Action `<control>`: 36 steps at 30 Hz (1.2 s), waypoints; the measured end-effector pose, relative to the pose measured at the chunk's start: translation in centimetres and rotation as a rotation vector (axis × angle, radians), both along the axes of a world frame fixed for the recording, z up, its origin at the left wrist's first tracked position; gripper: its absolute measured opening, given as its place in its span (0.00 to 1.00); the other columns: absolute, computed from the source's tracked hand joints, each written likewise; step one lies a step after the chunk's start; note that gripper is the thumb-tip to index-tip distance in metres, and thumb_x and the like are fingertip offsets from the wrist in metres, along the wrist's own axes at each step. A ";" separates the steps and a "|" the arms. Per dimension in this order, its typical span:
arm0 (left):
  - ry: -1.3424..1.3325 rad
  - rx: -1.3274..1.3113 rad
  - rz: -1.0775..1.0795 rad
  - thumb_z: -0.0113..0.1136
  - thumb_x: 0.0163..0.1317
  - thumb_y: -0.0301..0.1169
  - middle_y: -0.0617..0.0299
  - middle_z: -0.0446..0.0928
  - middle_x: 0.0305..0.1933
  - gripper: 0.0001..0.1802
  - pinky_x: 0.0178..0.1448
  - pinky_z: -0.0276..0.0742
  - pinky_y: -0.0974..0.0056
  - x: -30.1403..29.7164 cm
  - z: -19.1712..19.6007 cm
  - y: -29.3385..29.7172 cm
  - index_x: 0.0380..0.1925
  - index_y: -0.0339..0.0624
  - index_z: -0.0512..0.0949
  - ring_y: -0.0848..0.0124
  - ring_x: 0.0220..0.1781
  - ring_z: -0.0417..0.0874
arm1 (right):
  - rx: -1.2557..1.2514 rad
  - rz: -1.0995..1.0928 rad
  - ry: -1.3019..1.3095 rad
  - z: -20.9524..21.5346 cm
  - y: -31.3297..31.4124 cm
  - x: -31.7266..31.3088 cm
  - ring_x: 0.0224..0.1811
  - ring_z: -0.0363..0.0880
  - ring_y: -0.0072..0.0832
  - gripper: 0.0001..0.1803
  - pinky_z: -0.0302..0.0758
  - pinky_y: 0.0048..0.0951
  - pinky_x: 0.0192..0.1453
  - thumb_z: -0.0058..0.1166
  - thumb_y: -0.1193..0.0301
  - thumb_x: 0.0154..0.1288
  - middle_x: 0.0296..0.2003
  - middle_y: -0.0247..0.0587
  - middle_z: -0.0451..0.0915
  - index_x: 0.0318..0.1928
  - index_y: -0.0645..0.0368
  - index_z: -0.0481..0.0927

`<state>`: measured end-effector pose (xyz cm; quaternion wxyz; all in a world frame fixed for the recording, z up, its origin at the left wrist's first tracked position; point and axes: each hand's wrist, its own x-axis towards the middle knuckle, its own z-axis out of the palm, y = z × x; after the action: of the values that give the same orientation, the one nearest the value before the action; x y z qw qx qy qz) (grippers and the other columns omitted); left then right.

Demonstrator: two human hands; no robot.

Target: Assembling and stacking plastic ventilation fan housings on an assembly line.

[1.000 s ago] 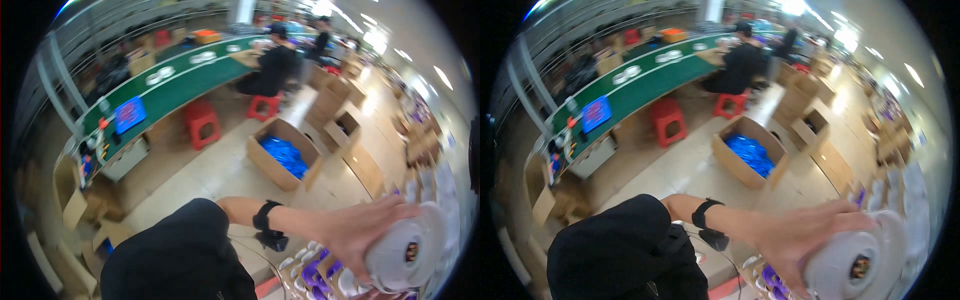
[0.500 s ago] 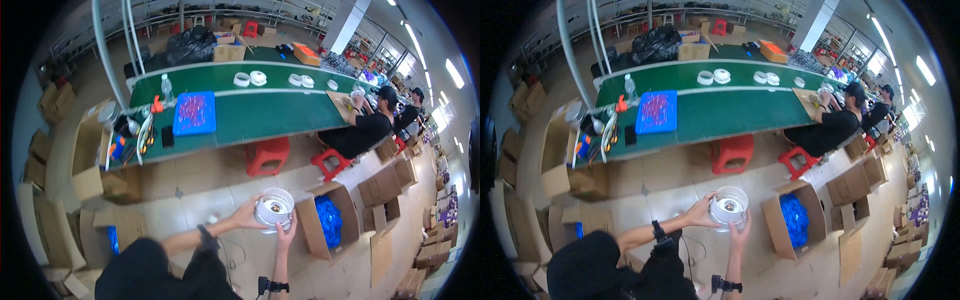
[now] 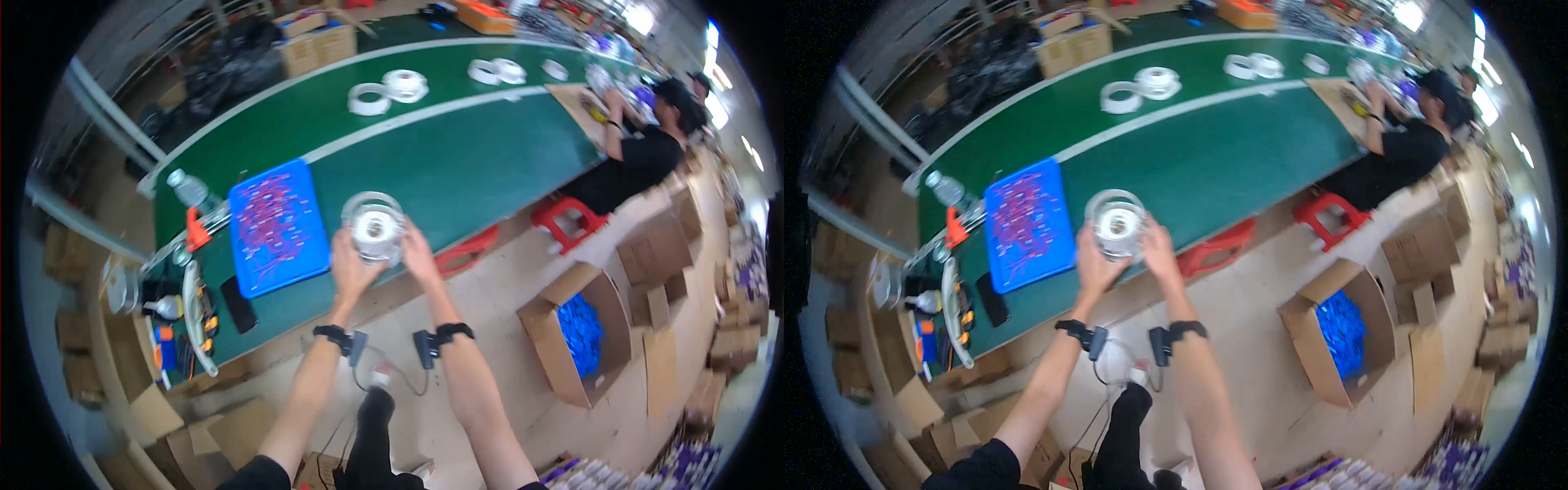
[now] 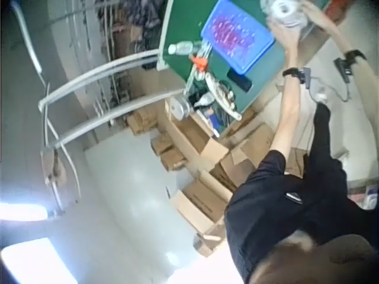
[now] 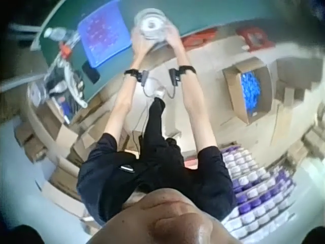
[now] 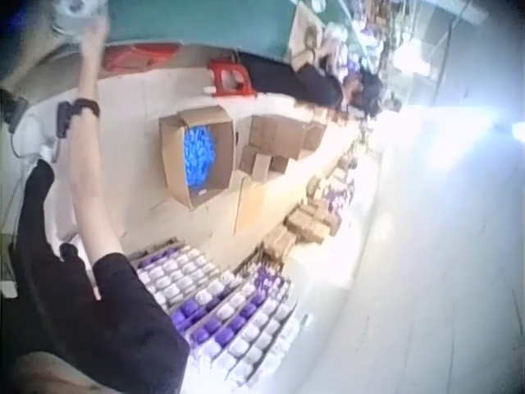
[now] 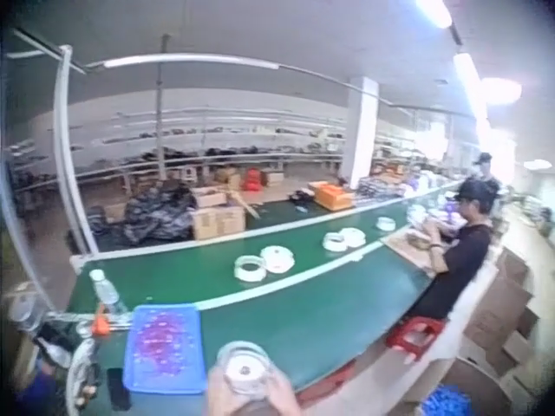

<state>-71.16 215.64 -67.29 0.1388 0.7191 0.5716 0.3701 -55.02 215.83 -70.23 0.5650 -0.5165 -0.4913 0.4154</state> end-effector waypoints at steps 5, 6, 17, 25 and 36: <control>-0.037 0.062 0.029 0.72 0.47 0.37 0.43 0.74 0.55 0.35 0.64 0.66 0.49 4.7 3.7 1.7 0.54 0.32 0.72 0.51 0.59 0.74 | -0.174 -0.190 -0.463 3.6 -8.5 3.7 0.53 0.76 0.53 0.19 0.72 0.47 0.59 0.47 0.72 0.57 0.50 0.61 0.77 0.48 0.66 0.78; -0.243 0.125 -0.114 0.71 0.49 0.31 0.44 0.77 0.50 0.25 0.62 0.67 0.49 9.5 4.0 -0.8 0.47 0.33 0.77 0.51 0.54 0.76 | -0.226 -0.146 -0.457 0.7 -14.5 9.3 0.48 0.77 0.52 0.16 0.73 0.47 0.53 0.46 0.72 0.57 0.46 0.60 0.79 0.44 0.66 0.78; -0.167 -0.178 -1.322 0.61 0.50 0.22 0.53 0.79 0.40 0.25 0.46 0.75 0.61 23.7 0.6 -46.4 0.52 0.38 0.73 0.60 0.42 0.80 | -0.601 -0.915 0.076 17.4 -89.1 10.6 0.44 0.80 0.24 0.21 0.75 0.27 0.51 0.46 0.62 0.71 0.41 0.37 0.83 0.55 0.63 0.75; -0.465 -0.171 -2.021 0.65 0.55 0.28 0.47 0.80 0.47 0.34 0.58 0.74 0.55 39.2 35.2 -88.6 0.61 0.35 0.62 0.54 0.52 0.81 | 0.067 -2.070 -0.694 50.0 -123.8 2.1 0.48 0.77 0.27 0.15 0.71 0.31 0.55 0.52 0.63 0.68 0.41 0.40 0.80 0.44 0.63 0.77; -0.684 0.051 -2.131 0.79 0.36 0.51 0.31 0.66 0.62 0.76 0.65 0.69 0.58 49.1 60.5 -115.1 0.70 0.28 0.32 0.47 0.63 0.73 | -0.229 -2.347 -0.873 61.9 -136.3 12.6 0.66 0.66 0.48 0.69 0.70 0.42 0.63 0.73 0.51 0.43 0.62 0.68 0.65 0.73 0.63 0.36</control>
<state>-22.07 100.52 -6.82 0.5200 0.7046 -0.4120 0.2519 -42.40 79.56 -8.34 0.3362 -0.7815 0.1566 -0.5016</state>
